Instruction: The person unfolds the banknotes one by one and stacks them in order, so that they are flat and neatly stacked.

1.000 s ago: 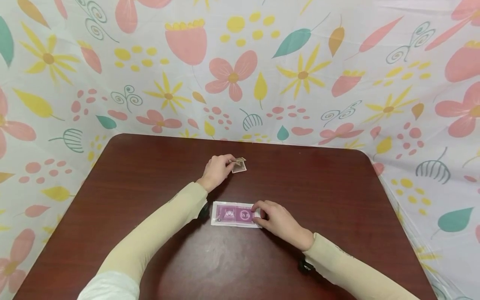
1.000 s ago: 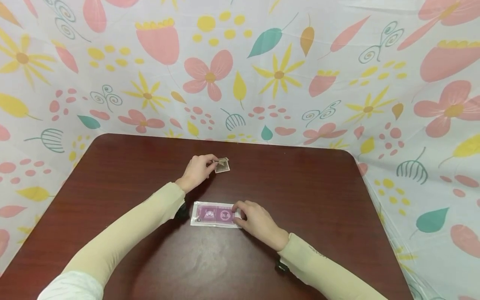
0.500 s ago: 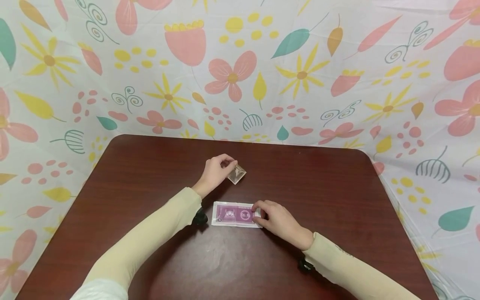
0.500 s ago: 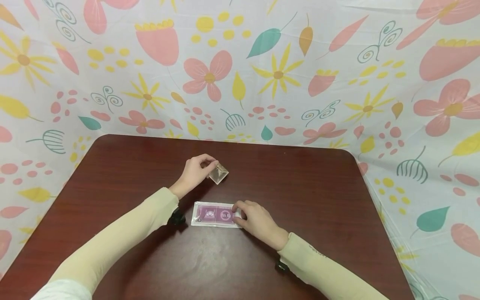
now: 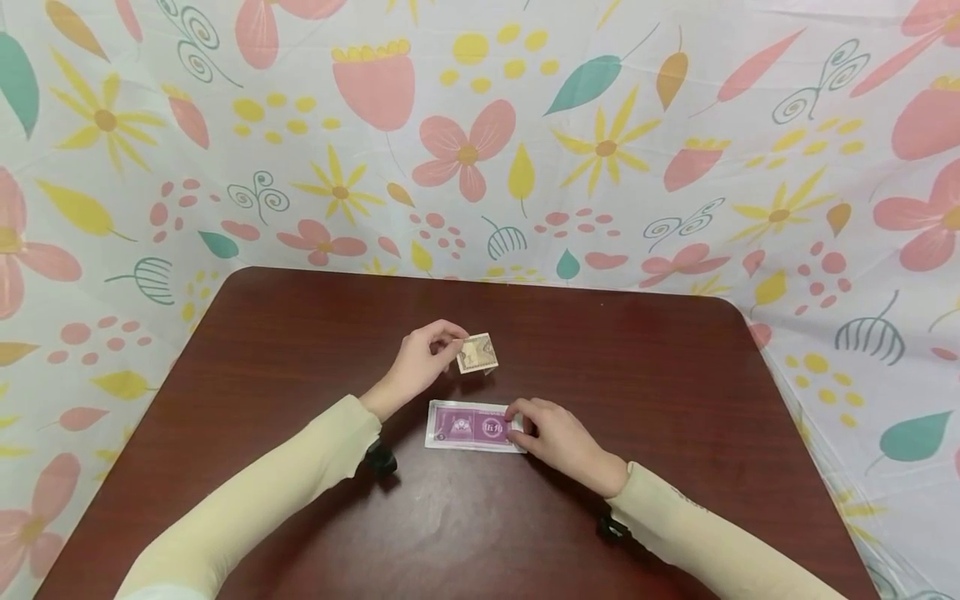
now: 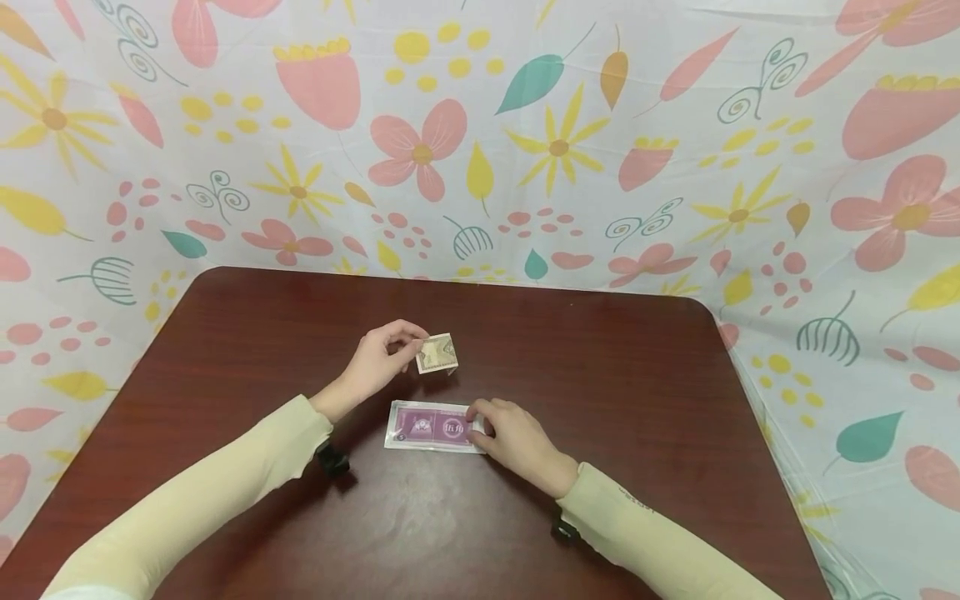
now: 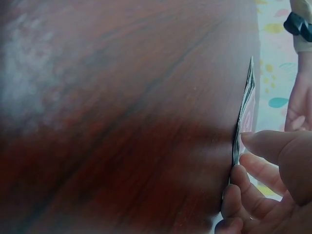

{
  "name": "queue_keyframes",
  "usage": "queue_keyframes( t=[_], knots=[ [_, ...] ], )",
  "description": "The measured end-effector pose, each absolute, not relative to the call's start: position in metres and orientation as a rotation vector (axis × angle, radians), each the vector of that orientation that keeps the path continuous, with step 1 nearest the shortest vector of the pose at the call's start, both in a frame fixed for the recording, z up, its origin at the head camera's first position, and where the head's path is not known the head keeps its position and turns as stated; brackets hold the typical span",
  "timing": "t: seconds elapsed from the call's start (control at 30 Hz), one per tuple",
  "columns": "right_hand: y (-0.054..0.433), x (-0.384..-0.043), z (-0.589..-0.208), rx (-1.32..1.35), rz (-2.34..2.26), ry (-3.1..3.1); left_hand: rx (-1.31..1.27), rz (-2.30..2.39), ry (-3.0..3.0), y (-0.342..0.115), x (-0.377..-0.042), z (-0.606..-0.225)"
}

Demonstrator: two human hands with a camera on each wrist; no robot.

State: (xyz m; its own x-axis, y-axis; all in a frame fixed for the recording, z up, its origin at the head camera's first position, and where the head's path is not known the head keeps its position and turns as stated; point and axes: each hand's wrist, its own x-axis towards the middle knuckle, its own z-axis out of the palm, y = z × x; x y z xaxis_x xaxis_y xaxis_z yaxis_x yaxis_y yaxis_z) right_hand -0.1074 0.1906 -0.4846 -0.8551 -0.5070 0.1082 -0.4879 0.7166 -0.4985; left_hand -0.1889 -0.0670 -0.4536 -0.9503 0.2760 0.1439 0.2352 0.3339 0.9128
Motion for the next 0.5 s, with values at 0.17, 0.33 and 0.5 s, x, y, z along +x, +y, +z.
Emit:
queue_keyframes(
  t=[0.17, 0.33, 0.5],
  knots=[
    [0.191, -0.108, -0.484, -0.835, -0.833, 2.884, 0.503, 1.746, 2.466, -0.073, -0.177, -0.452],
    [0.191, -0.107, -0.484, -0.828, -0.835, 2.874, 0.544, 1.691, 2.457, -0.079, -0.164, -0.452],
    [0.191, -0.107, -0.483, -0.832, -0.849, 2.863, 0.589, 1.640, 2.416, -0.084, -0.153, -0.452]
  ],
)
